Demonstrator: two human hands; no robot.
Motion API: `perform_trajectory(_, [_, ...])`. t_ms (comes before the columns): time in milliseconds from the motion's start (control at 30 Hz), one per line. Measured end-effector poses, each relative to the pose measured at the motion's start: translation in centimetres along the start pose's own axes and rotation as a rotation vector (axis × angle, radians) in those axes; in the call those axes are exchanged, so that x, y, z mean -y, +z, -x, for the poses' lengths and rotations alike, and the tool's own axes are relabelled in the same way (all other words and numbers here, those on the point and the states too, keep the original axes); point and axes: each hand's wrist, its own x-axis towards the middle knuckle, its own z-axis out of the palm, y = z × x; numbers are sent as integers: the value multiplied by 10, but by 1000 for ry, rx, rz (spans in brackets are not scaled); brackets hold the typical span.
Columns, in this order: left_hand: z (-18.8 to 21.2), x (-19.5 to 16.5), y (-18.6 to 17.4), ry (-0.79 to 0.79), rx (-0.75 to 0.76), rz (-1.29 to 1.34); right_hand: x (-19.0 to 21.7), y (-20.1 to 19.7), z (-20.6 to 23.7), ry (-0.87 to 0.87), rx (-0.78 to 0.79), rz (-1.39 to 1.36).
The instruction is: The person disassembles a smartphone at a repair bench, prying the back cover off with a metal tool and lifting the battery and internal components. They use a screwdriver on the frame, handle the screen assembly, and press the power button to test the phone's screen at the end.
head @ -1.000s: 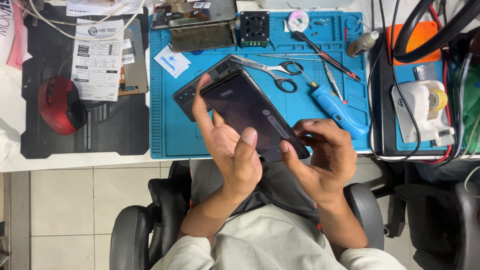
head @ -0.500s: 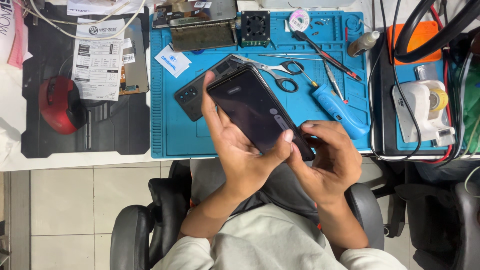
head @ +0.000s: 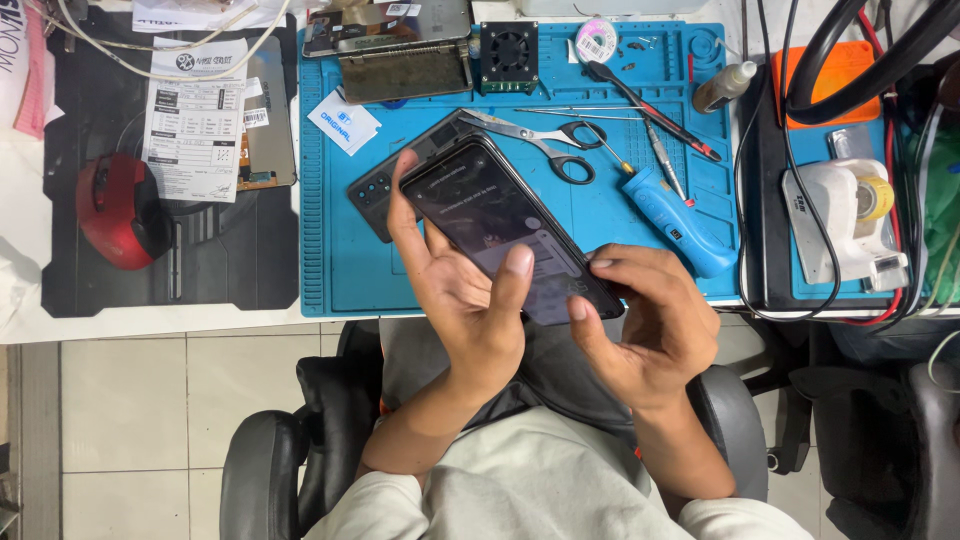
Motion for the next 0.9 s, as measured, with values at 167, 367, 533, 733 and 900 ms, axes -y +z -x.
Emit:
perform_trajectory(167, [4,1,2,25,1,21,4,-2,-4,-61,9,98])
perform_trajectory(367, [1,2,2,-36,-33,58,4,-8,-4,10,78,-70])
perform_trajectory(533, [-6,1,-1,-87,-38,17,9,-22,-13,369,211,-174])
perform_trajectory(733, [-9,1,-4,-105,-19,-85,31,-31,-34,522,332,-261])
perform_trajectory(900, [-9,0,-4,-112,6,-55,42,-30,-40,577,321,-207])
